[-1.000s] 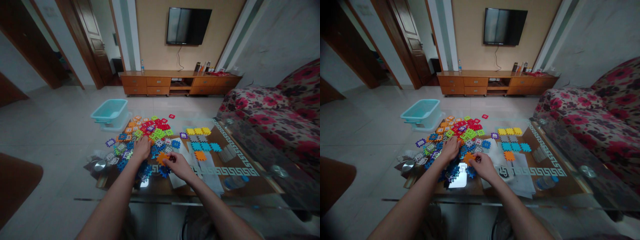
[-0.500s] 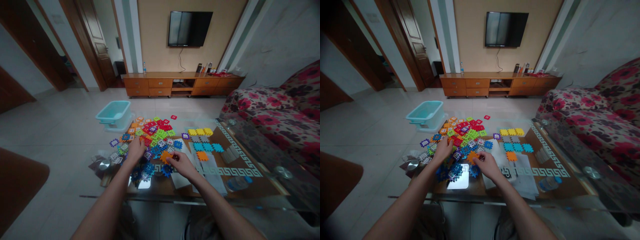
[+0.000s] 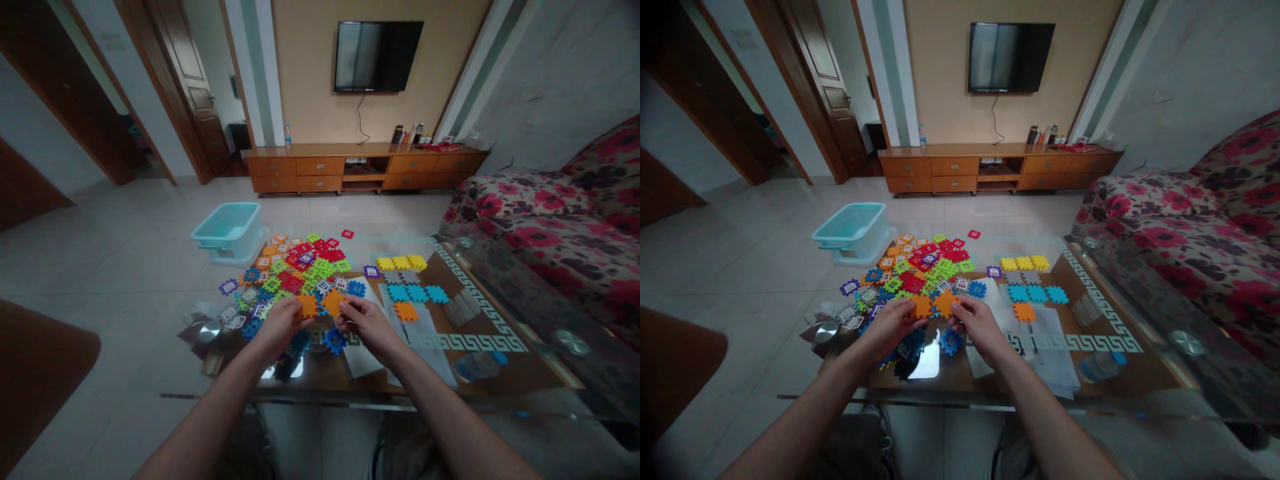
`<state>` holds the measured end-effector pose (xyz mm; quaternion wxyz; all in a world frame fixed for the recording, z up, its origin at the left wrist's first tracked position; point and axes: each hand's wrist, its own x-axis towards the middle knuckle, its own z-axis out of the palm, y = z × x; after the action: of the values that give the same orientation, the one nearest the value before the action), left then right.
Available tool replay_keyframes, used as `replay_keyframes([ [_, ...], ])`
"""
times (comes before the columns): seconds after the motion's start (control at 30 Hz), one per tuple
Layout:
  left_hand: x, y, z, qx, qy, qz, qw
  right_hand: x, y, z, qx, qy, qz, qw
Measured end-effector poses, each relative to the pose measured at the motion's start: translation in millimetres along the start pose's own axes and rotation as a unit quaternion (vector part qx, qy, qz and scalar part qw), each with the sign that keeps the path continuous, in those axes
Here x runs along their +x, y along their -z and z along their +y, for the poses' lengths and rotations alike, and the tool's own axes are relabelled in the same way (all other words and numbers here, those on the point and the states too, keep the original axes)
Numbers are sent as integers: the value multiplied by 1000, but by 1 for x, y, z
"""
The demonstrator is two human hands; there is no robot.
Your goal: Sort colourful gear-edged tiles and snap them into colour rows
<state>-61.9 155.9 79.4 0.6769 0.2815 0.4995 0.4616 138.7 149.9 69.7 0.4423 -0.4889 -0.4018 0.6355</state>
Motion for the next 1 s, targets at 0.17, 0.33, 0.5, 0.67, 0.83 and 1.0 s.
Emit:
replay_keyframes([
  [0.17, -24, -26, 3, -54, 45, -67, 995, -4, 0, -8, -24, 6, 20, 999],
  [0.33, -32, -32, 4, -52, 41, -70, 995, -1, 3, -7, -57, 19, 29, 998],
  [0.5, -35, -29, 5, -59, 42, -102, 992, -5, 0, -8, -61, 35, 16, 997],
  [0.67, -33, -27, 1, -49, 52, -117, 991, -11, -3, -15, -106, 49, -30, 993],
  [0.83, -31, -26, -1, -75, 70, -126, 987, -13, -3, -17, -133, 71, -69, 986],
  [1.0, -30, -25, -2, -108, 103, -122, 981, -10, 0, -13, -161, 92, -87, 979],
])
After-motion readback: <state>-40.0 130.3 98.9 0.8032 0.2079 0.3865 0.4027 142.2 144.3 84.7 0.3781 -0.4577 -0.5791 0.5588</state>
